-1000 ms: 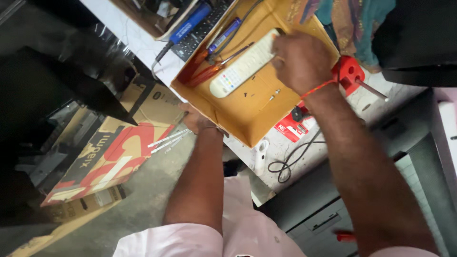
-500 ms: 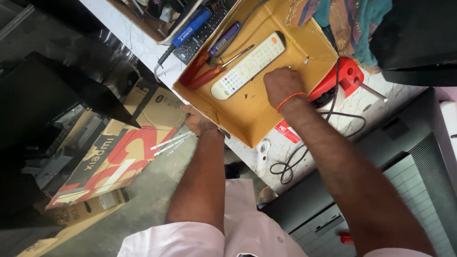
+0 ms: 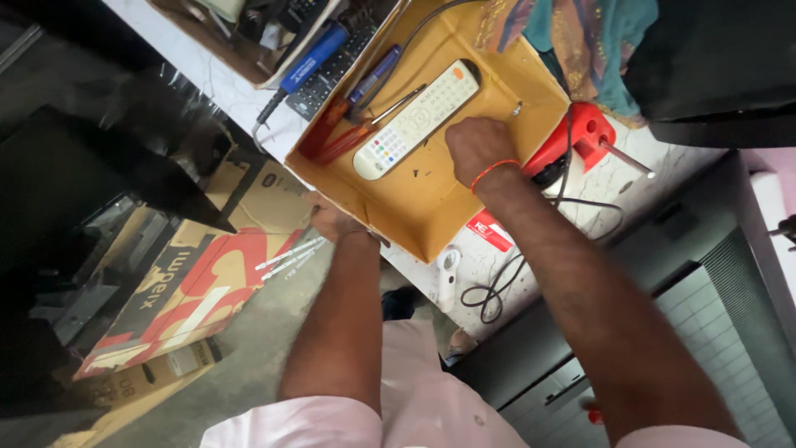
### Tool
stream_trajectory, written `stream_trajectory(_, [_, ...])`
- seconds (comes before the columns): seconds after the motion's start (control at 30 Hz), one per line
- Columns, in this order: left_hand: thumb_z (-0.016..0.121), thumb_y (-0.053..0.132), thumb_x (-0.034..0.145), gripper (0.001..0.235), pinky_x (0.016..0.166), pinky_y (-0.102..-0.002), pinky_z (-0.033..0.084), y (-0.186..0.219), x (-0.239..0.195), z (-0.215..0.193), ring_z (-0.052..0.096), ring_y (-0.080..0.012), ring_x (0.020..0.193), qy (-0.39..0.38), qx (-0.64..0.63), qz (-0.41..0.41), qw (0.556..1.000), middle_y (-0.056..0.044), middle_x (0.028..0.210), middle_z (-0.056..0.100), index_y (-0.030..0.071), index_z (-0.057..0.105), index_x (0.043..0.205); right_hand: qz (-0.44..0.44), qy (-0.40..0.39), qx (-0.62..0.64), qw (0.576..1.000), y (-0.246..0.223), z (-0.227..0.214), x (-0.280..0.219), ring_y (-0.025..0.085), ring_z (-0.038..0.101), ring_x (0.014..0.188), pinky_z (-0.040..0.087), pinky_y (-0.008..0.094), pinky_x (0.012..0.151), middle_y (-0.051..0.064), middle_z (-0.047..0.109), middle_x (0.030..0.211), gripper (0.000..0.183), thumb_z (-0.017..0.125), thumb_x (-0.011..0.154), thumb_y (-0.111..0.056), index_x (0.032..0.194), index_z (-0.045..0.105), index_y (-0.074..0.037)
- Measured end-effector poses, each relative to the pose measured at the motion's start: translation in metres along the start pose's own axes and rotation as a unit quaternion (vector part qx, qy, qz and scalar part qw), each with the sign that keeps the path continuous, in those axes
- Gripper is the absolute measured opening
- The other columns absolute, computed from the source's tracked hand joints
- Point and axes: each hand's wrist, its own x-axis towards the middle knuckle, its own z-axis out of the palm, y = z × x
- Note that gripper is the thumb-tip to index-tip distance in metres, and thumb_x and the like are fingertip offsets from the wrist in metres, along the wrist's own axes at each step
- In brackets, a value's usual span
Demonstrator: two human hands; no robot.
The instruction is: The person uses a screwdriver to tighten screws on the back of a flat-screen TV and then attaches two metal mounting brackets to the TV using screws. A second person assists by working on the opposite side of the TV.
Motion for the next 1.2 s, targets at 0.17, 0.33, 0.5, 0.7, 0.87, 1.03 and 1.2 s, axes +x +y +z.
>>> stream_trajectory(0.17, [0.047,0.063,0.092,0.075,0.068,-0.045,0.058,-0.001,0.003,0.002,0.073,-0.0312,0.077,-0.003,-0.025,0.033,0.999,-0.015,0.091,0.078,-0.006,0.075,0.088,-0.010,-0.036,0.459,0.888,0.023,-0.025,-0.011,0.028,0.075,0.079,0.060,0.038,0.071,0.013,0.076,0.081,0.016,0.078,0.072,-0.005,0.087,0.076,-0.001])
stream_trajectory(0.33, [0.044,0.061,0.094,0.072,0.068,-0.046,0.058,0.006,-0.005,-0.002,0.073,-0.0320,0.076,-0.022,-0.028,-0.018,0.999,-0.016,0.092,0.079,-0.004,0.075,0.091,0.041,0.018,0.702,0.711,0.052,-0.056,-0.037,0.028,0.074,0.080,0.058,0.039,0.070,0.012,0.075,0.083,0.012,0.075,0.077,-0.011,0.088,0.076,-0.005])
stream_trajectory(0.5, [0.043,0.061,0.096,0.075,0.067,-0.046,0.057,0.010,-0.009,-0.003,0.073,-0.0327,0.076,-0.026,-0.028,-0.001,0.999,-0.018,0.091,0.078,-0.007,0.074,0.089,0.059,0.097,0.351,0.930,0.055,-0.052,-0.019,0.028,0.073,0.081,0.057,0.041,0.068,0.011,0.074,0.084,0.011,0.073,0.083,-0.016,0.088,0.077,-0.008])
stream_trajectory(0.7, [0.044,0.056,0.097,0.070,0.066,-0.045,0.059,0.004,-0.004,-0.006,0.073,-0.0325,0.076,-0.081,-0.124,-0.014,0.989,-0.017,0.093,0.078,-0.008,0.072,0.090,0.103,0.021,-0.160,0.982,0.044,-0.002,0.013,0.027,0.074,0.086,0.057,0.040,0.064,0.007,0.077,0.089,0.013,0.069,0.084,-0.015,0.089,0.080,-0.016])
stream_trajectory(0.87, [0.044,0.056,0.098,0.070,0.062,-0.047,0.058,-0.002,0.004,-0.004,0.072,-0.0321,0.074,-0.099,-0.132,-0.014,0.986,-0.017,0.093,0.076,-0.008,0.072,0.090,0.123,0.052,-0.167,0.977,0.046,0.012,0.030,0.027,0.075,0.083,0.058,0.042,0.062,0.007,0.078,0.089,0.014,0.068,0.087,-0.016,0.090,0.081,-0.015])
stream_trajectory(1.03, [0.048,0.052,0.098,0.063,0.065,-0.045,0.059,-0.008,0.017,0.003,0.072,-0.0316,0.077,-0.164,-0.184,0.016,0.969,-0.016,0.095,0.075,-0.007,0.072,0.095,0.091,0.118,-0.102,0.984,0.043,-0.011,0.004,0.031,0.074,0.080,0.057,0.045,0.062,0.011,0.076,0.084,0.012,0.070,0.080,-0.016,0.086,0.080,-0.014])
stream_trajectory(1.2, [0.052,0.048,0.098,0.057,0.068,-0.045,0.059,-0.054,-0.027,0.035,0.072,-0.0314,0.079,-0.265,-0.122,0.015,0.956,-0.016,0.096,0.075,-0.006,0.072,0.097,0.008,0.245,0.517,0.820,0.028,-0.033,-0.093,0.014,0.073,0.081,0.058,0.028,0.066,0.002,0.072,0.086,0.011,0.073,0.081,-0.004,0.090,0.072,-0.009])
